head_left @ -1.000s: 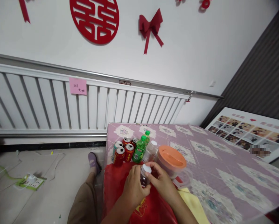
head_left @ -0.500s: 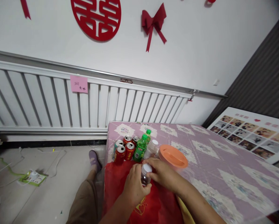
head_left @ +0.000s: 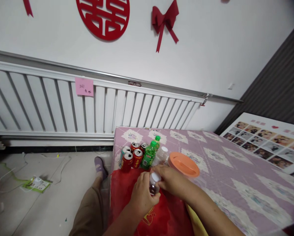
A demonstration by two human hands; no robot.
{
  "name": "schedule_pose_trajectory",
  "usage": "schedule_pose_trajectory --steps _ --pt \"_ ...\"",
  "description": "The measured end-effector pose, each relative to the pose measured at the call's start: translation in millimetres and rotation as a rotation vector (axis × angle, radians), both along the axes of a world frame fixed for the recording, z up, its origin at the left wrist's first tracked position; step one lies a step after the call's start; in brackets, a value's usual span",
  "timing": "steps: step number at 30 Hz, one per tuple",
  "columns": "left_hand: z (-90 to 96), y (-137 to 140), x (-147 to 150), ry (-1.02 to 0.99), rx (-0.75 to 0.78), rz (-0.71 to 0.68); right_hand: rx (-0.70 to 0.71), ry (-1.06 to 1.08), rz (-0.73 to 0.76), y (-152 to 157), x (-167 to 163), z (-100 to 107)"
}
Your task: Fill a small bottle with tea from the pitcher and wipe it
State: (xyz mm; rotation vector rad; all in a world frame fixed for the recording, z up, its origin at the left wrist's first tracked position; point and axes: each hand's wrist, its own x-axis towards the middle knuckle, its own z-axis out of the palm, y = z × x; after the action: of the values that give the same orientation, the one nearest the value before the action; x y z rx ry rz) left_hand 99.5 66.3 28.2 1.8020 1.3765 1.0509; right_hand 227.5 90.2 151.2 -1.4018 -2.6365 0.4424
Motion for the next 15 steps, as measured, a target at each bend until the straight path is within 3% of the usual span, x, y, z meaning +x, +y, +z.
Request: schedule_pose_trajectory --steps 15 --pt "-4.7 0.8 0.9 -0.075 0.087 0.001 0.135 -0.321 -0.359 -15.7 -31.7 11.3"
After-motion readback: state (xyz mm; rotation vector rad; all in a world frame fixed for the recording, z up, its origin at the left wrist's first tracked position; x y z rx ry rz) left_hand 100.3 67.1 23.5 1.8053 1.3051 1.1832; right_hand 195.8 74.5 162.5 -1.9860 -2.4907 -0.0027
